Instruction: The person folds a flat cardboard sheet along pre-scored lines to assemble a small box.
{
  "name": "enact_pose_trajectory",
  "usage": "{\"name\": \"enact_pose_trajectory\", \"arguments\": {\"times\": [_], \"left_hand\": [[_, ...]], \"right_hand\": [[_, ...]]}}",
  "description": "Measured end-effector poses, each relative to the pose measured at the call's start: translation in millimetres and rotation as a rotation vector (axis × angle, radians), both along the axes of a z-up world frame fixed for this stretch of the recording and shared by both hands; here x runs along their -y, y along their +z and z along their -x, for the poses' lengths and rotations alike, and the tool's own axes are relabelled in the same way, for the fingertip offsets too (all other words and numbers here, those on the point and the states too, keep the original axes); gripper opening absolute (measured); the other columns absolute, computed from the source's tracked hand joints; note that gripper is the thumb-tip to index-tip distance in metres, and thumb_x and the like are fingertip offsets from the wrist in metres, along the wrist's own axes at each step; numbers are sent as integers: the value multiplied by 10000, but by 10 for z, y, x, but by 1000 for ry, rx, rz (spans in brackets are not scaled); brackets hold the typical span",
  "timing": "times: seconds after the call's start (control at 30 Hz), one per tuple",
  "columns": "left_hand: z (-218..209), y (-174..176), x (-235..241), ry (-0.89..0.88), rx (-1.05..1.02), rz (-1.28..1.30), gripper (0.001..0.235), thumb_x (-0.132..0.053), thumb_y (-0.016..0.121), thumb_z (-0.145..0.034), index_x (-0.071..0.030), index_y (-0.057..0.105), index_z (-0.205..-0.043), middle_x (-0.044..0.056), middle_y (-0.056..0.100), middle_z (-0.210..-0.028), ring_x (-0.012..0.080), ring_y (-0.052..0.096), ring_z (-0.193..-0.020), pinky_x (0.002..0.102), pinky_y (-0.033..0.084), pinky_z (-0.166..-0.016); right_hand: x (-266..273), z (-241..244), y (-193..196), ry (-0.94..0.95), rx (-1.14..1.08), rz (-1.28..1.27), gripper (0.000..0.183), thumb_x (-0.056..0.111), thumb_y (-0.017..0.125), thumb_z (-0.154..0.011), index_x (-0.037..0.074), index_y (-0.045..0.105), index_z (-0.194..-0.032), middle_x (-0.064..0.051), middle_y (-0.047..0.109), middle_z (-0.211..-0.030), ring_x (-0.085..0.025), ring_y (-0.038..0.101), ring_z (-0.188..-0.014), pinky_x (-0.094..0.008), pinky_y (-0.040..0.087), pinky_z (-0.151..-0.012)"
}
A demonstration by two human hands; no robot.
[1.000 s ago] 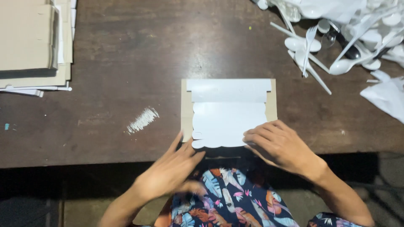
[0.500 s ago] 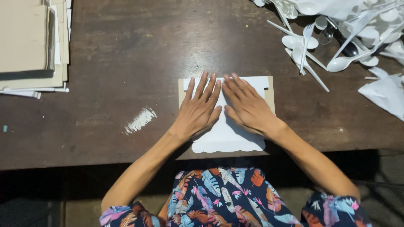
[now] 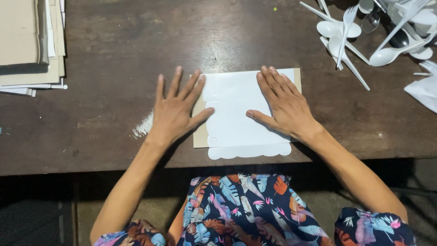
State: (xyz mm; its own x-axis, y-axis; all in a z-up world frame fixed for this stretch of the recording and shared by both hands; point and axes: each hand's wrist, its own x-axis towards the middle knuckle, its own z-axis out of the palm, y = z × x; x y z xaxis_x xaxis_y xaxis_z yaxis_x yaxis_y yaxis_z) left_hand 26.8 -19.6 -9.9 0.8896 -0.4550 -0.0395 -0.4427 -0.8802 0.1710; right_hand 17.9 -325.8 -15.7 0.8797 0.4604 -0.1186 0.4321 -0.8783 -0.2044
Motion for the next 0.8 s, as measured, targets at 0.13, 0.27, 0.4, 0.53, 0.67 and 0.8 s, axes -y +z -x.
{"name": "enact_pose_trajectory", "arguments": {"times": [0.13, 0.27, 0.4, 0.53, 0.67, 0.8], "left_hand": [[14, 73, 6, 59, 52, -26, 857, -786, 340, -966, -212, 416, -1598, 65, 321, -1687, 390, 77, -1580, 682, -25, -1206], [-45, 78, 357, 9, 88, 31, 871, -711, 309, -1014, -44, 426, -1561, 140, 227, -1701, 374, 60, -1569, 588, -23, -1239], [-55, -212, 548, -147, 33, 114, 759, -570, 260, -1069, -46, 291, -1616, 137, 214, -1702, 324, 116, -1581, 557, 60, -1262], [-34, -313, 536, -151, 44, 67, 726, -526, 292, -1066, -63, 278, -1626, 126, 225, -1704, 298, 130, -1581, 523, 64, -1270], [-36, -326, 501, -151, 69, 12, 740, -464, 384, -985, -82, 314, -1615, 99, 288, -1690, 262, 150, -1582, 485, 48, -1283], [-53, -198, 523, -122, 28, 81, 755, -582, 230, -1046, -109, 280, -1632, 90, 236, -1706, 241, 138, -1583, 479, 51, -1276]], "right_hand": [[-53, 12, 1, -19, 1, -17, 986, 767, 281, -987, 20, 256, -1629, -203, 216, -1699, -325, 159, -1580, -447, 56, -1275], [-102, 11, 35, -25, 12, 9, 980, 739, 339, -976, 3, 268, -1619, -215, 234, -1688, -333, 177, -1572, -459, 86, -1275], [-165, -60, 71, -21, -18, 62, 956, 656, 429, -940, -48, 328, -1579, -286, 304, -1633, -384, 236, -1543, -514, 134, -1255], [-585, -178, 116, 135, 3, -130, 751, 400, 518, -994, -89, 369, -1544, -334, 375, -1575, -448, 311, -1496, -544, 216, -1228], [-698, -169, -17, 176, 33, -268, 701, 438, 346, -1077, -52, 319, -1578, -305, 343, -1602, -431, 281, -1514, -524, 201, -1243], [-5, -136, -109, 123, 249, -171, 752, 540, 431, -1078, -65, 466, -1524, -306, 514, -1500, -418, 454, -1424, -476, 305, -1214]]}}
